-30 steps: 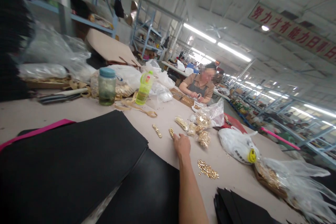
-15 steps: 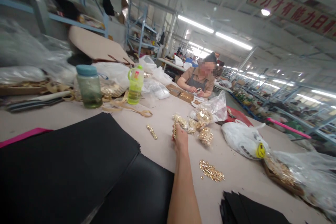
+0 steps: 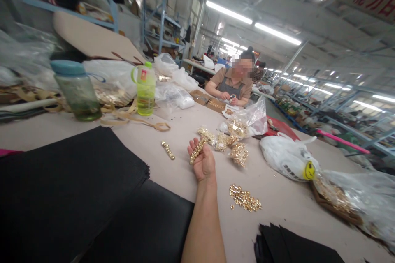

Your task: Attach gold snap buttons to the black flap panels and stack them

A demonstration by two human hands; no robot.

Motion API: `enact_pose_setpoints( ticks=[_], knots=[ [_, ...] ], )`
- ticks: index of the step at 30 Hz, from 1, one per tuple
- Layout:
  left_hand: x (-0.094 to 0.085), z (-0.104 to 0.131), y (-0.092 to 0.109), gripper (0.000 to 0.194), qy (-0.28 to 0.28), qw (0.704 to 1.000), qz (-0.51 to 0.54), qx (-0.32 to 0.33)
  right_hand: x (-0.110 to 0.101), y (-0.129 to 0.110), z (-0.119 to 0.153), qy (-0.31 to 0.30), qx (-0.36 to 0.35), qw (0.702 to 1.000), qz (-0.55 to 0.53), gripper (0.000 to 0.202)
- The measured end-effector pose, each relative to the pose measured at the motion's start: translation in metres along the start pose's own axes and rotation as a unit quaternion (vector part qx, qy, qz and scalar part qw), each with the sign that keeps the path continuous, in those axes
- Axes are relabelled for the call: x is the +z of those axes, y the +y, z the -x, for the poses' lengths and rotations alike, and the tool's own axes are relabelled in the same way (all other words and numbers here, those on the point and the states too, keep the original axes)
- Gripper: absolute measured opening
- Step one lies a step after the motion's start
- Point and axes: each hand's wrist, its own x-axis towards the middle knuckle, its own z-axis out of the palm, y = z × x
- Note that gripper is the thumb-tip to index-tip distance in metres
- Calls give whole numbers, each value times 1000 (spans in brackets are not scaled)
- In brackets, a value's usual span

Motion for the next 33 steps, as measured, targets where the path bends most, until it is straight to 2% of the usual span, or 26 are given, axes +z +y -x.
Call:
enact_pose_setpoints(
  ticks=[4, 7, 9, 13, 18, 23, 33],
  knots=[
    [3, -73, -23, 79, 44, 999, 16, 24, 1, 2, -3, -2, 17, 997, -76, 33],
    [1, -119, -35, 81, 86, 995, 36, 43, 2, 2, -4, 0, 29, 991, -132, 27],
    [0, -145, -41, 76, 114, 991, 52, 56, 2, 1, -4, 2, 38, 985, -166, 26],
    [1, -179, -49, 82, 156, 981, 82, 76, 3, 0, -2, 4, 59, 973, -223, 31],
    [11, -197, -51, 80, 183, 972, 119, 86, 5, -1, -1, 12, 80, 960, -269, 41],
    [18, -207, -49, 82, 197, 965, 150, 90, 6, -4, 0, 19, 93, 953, -287, 43],
    [19, -211, -45, 83, 211, 957, 174, 101, 6, -4, 0, 17, 104, 951, -290, 47]
  ],
)
